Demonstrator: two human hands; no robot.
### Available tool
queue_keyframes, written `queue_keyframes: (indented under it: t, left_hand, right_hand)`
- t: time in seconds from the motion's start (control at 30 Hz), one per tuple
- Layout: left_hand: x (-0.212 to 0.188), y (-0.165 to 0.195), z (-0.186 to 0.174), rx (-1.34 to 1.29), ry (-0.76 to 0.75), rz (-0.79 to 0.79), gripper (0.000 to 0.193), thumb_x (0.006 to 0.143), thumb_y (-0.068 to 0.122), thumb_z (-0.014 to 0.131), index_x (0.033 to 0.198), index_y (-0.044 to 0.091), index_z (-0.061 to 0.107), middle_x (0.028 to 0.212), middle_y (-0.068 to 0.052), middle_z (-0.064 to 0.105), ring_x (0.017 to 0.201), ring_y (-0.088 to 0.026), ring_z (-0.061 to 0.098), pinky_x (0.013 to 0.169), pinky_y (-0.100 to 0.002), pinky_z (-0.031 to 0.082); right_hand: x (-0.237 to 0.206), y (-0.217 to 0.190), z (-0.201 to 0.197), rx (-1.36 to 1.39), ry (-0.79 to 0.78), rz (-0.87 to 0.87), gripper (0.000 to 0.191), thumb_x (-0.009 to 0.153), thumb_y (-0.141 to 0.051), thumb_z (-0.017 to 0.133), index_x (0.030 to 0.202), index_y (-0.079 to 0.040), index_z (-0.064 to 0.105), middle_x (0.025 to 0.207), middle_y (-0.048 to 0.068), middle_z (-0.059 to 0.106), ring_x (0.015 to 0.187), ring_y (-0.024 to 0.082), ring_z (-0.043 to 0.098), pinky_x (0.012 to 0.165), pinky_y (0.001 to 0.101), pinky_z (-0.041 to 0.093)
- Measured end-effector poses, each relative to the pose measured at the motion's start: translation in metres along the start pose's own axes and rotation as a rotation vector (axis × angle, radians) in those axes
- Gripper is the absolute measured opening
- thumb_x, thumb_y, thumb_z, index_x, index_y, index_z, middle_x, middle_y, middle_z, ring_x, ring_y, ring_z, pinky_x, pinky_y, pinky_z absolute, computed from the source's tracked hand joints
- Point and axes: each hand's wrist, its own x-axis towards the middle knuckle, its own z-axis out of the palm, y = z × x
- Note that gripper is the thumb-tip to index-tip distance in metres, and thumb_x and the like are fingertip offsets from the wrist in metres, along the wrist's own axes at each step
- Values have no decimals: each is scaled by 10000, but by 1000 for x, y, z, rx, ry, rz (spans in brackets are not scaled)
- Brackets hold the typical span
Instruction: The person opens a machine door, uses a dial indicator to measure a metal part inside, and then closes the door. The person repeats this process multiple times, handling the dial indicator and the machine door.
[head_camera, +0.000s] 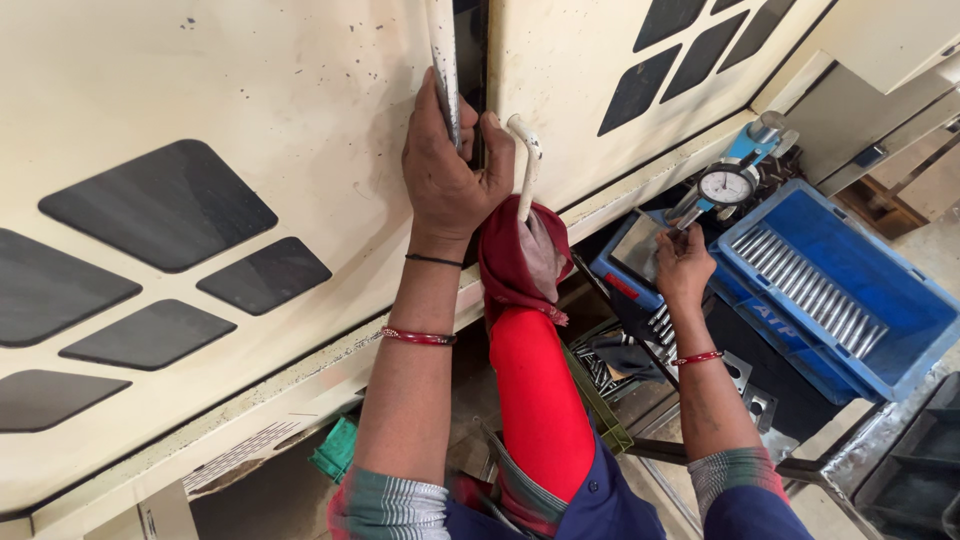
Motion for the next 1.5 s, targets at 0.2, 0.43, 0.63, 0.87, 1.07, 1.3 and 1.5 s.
queue_keyframes:
  t: [0.2, 0.43, 0.63, 0.87, 1.07, 1.3, 1.5]
  left_hand:
    - [-3, -2, 0, 30, 15, 8, 678, 996, -5, 666, 1521, -30, 236, 961, -22, 535, 671, -76, 489, 590, -195, 474]
    - [-5, -2, 2, 38, 18, -3, 685, 993, 2, 672, 1518, -37, 233, 965, -27, 536, 667, -73, 491, 612, -210, 474]
    - [-7, -3, 2, 16, 13, -14, 683, 995, 1, 672, 1520, -34, 236, 956, -25, 537, 667, -78, 488, 595, -208, 472]
    - [-5, -2, 1, 30, 18, -3, 685, 1000, 0, 667, 1527, -27, 230, 941, -17, 534, 660, -79, 482, 585, -206, 473]
    - [-2, -3, 1, 5, 13, -28, 693, 994, 2, 676, 1528, -26, 236, 959, -29, 542, 653, -81, 477, 563, -202, 454]
    - [-6, -3, 2, -28, 20, -55, 698, 989, -4, 678, 1533, -21, 241, 979, -41, 541, 660, -80, 485, 539, -197, 443]
    - [-6, -5, 4, -12, 33, -35, 705, 983, -2, 678, 1533, -19, 237, 977, -39, 538, 660, -87, 474, 549, -207, 441]
  right_hand:
    - [0, 3, 1, -23, 22, -66, 231, 980, -8, 702, 1197, -30, 623, 1013, 57, 741, 929, 69, 690, 816, 241, 547]
    - [2, 1, 0, -44, 31, -75, 238, 973, -2, 693, 1199, -29, 623, 1015, 66, 749, 948, 80, 713, 828, 242, 554]
    - [1, -6, 0, -66, 40, -65, 222, 982, -13, 700, 1191, -28, 627, 992, 70, 745, 928, 84, 705, 811, 244, 546]
    - [-10, -19, -6, -106, 11, -62, 190, 977, -13, 693, 1156, -26, 633, 985, 50, 742, 935, 73, 706, 808, 244, 544]
    - [-8, -19, -4, -17, -6, -38, 194, 981, -18, 678, 1167, -30, 625, 981, 32, 718, 905, 47, 666, 790, 224, 529]
    - [-3, -12, 1, -26, 5, -54, 196, 998, -33, 721, 1173, -29, 633, 952, 42, 689, 879, 39, 620, 773, 218, 513]
    - [0, -6, 1, -30, 9, -80, 223, 989, -75, 709, 1196, -35, 637, 997, 58, 723, 897, 51, 682, 813, 226, 544]
